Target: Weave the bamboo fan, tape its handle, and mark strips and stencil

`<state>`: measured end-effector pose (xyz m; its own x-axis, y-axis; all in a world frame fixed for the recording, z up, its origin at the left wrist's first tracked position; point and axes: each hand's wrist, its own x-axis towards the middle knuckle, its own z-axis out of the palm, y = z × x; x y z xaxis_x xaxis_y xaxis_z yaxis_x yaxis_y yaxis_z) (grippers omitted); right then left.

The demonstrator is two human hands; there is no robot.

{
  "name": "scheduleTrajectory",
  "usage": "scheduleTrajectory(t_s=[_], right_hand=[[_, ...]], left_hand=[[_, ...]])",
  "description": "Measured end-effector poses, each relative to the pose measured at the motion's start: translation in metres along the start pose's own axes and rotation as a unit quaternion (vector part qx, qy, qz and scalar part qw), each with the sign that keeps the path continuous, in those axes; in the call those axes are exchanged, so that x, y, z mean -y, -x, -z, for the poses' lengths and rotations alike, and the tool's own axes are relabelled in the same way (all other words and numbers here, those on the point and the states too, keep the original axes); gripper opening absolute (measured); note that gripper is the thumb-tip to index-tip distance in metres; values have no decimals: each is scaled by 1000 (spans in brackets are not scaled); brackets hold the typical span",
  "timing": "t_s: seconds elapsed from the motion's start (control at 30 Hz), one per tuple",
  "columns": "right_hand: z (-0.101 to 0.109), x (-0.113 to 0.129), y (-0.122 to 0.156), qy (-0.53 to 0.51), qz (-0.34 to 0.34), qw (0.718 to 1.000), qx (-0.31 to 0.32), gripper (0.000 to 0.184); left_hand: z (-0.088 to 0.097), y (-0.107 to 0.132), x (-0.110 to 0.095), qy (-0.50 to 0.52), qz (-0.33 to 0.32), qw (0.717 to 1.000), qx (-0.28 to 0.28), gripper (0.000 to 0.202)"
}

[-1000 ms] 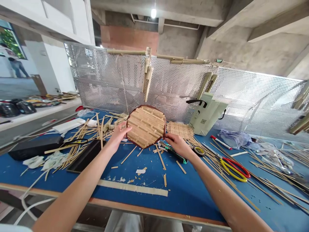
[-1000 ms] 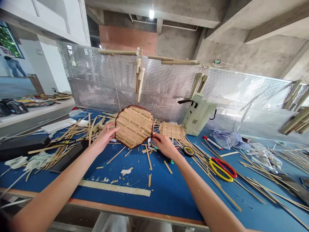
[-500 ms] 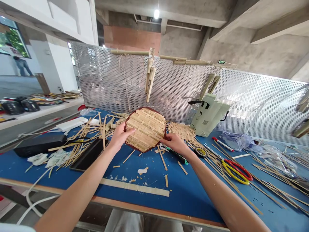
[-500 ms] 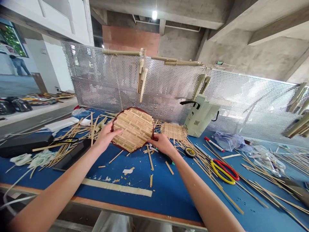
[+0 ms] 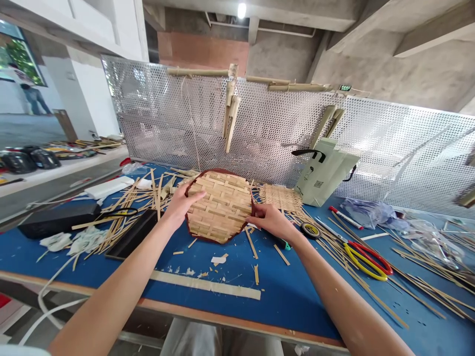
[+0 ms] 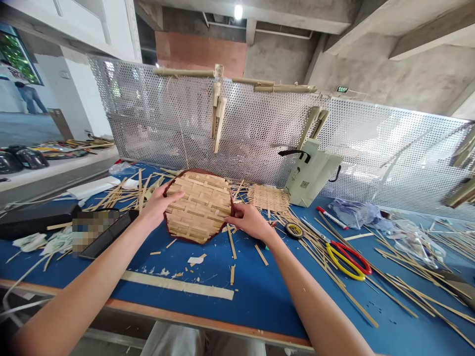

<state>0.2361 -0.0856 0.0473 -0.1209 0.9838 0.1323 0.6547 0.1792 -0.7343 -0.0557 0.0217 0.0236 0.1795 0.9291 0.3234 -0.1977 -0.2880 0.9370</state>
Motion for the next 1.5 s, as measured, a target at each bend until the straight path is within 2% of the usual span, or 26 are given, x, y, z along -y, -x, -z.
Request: scheduleTrajectory(t_s=[0.1, 0.2, 0.47, 0.57, 0.77, 1.0, 1.2, 1.5], right_hand=[[-1, 2, 0, -45, -7, 999, 17, 38], [-2, 2, -2, -57, 0, 998, 22, 33], [-9, 2, -3, -10, 8, 1000, -28, 29], [-8, 6, 1, -5, 0, 1000, -25, 29], [-7, 6, 4, -72, -18, 997, 7, 40], [-9, -2, 3, -80, -12, 997, 3, 37], [-5, -5, 3, -121, -27, 991, -57, 50], [-2, -5, 5, -190, -36, 980, -50, 41]], left_hand=[[-2, 3, -3, -23, -21, 999, 13, 60], [-3, 5, -5, -54, -51, 997, 19, 61], [-2, 6, -10, -106, -96, 990, 19, 59], [-2, 6, -8, -100, -88, 991, 21, 59], [-1, 4, -2, -82, -52, 995, 28, 58], [-1, 4, -2, -66, -29, 997, 21, 53], [-5, 6, -7, -32, -4, 999, 22, 58], [-4, 7, -9, -21, 22, 999, 20, 60]])
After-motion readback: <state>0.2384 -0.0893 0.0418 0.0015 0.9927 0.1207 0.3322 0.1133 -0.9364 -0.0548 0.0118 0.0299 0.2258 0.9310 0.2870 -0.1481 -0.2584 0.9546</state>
